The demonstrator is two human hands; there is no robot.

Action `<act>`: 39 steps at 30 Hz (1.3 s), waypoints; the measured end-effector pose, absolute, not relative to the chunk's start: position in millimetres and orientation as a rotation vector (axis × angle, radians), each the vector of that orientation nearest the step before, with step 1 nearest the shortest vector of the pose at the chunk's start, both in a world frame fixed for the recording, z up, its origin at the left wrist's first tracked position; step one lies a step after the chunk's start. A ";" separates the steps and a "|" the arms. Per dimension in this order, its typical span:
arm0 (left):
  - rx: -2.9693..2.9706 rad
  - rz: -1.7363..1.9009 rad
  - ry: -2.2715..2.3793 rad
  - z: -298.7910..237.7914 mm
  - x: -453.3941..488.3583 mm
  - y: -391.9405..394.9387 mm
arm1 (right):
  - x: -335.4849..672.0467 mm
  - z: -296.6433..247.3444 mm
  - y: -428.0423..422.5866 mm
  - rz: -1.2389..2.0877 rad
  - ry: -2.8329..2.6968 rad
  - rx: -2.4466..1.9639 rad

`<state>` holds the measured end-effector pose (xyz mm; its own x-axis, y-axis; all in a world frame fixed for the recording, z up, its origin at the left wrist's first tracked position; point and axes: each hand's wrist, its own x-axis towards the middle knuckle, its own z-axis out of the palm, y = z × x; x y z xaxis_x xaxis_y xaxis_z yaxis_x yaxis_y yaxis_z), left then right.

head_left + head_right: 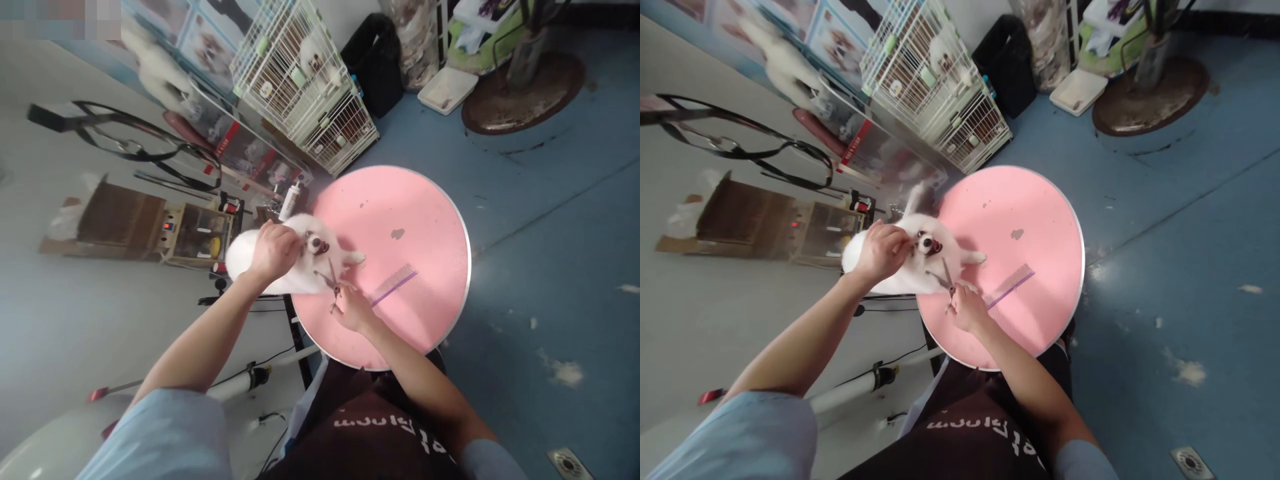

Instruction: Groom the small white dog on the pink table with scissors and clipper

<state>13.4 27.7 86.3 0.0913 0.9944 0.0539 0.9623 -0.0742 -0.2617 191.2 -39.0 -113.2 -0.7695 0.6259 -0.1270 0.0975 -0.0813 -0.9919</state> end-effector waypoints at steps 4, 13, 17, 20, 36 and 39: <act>-2.117 0.195 -1.956 86.9 12.3 24.4 | 191.1 -104.6 -45.9 1.818 -1.968 -0.823; -2.106 0.182 -1.980 88.1 7.6 18.5 | 193.9 -98.7 -40.7 1.742 -2.059 -0.824; -2.128 0.127 -1.925 86.6 4.8 15.8 | 194.7 -98.7 -41.7 1.749 -2.078 -0.832; -2.156 0.075 -1.863 85.1 2.8 14.3 | 194.9 -101.2 -40.5 1.744 -2.079 -0.800; -2.127 0.092 -1.943 90.2 -0.7 9.4 | 184.3 -126.3 -29.6 1.981 -1.686 -0.728; -2.117 0.114 -1.976 92.6 -0.2 9.3 | 182.2 -128.6 -33.9 2.035 -1.568 -0.720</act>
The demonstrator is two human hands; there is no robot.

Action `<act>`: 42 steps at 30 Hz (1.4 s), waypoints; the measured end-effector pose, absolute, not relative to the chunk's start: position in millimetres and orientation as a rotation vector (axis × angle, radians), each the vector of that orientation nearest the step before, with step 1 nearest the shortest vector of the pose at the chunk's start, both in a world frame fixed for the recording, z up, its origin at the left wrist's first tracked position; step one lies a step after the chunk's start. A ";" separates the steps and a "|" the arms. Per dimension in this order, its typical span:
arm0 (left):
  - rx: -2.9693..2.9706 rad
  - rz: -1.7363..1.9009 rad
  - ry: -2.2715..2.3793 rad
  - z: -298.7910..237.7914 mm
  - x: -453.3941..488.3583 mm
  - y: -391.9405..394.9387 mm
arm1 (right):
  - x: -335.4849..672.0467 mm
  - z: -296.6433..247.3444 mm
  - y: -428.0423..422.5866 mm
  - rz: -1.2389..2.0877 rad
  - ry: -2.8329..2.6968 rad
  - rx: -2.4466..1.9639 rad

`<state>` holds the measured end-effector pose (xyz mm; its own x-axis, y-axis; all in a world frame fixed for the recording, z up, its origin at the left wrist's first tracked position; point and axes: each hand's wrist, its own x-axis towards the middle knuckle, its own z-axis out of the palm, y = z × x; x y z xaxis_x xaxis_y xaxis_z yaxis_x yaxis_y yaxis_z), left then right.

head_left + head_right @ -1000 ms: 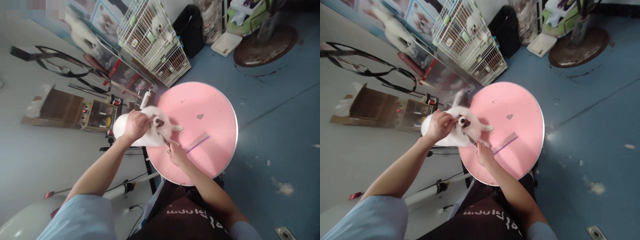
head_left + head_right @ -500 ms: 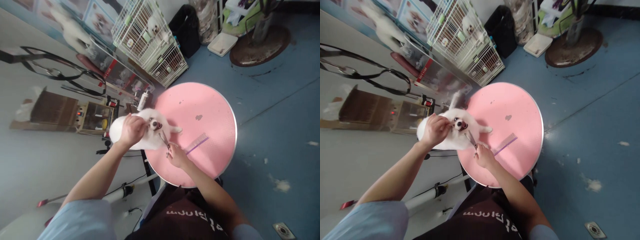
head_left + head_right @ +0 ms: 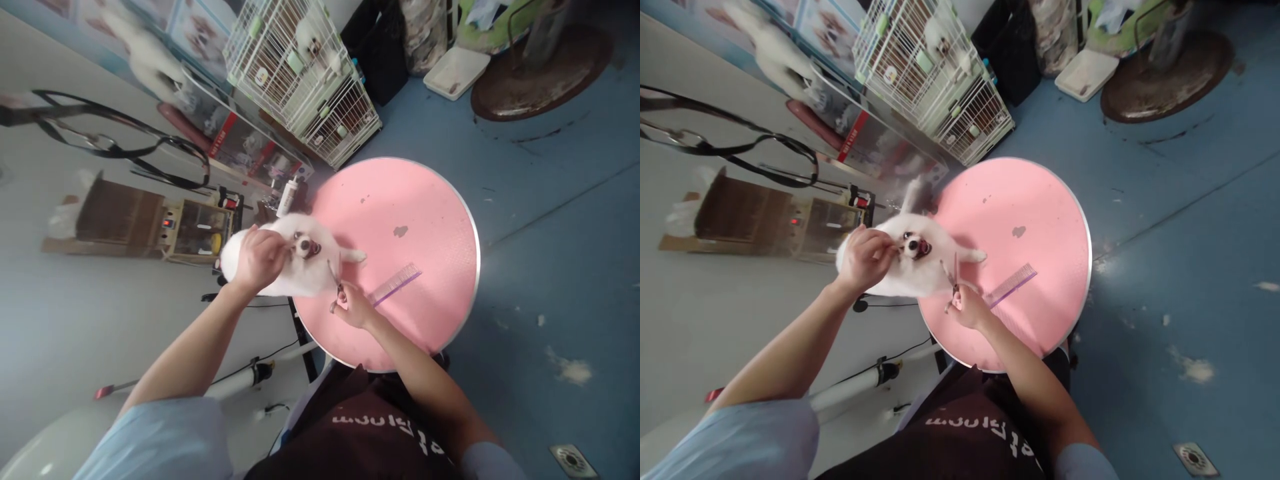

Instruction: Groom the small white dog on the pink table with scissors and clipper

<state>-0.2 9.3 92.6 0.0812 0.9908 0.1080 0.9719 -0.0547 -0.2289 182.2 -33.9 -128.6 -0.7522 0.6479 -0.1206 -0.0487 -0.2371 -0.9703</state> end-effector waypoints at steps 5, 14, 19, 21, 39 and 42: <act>-2.133 0.067 -1.967 94.5 1.2 8.4 | 180.8 -126.8 -46.2 2.222 -1.425 -0.725; -2.147 0.018 -1.923 95.3 1.7 6.2 | 172.3 -126.8 -68.7 2.476 -1.093 -0.694; -2.137 0.034 -1.953 96.0 2.4 6.2 | 168.9 -126.3 -70.0 2.562 -0.913 -0.660; -2.131 0.041 -1.966 96.2 3.0 6.6 | 168.2 -125.8 -68.9 2.597 -0.858 -0.626; -2.113 0.049 -1.996 97.2 6.3 7.0 | 168.5 -112.4 -62.7 2.602 -0.779 -0.686; -2.102 0.047 -1.996 96.0 6.2 7.6 | 163.7 -99.2 -73.6 2.611 -0.711 -0.716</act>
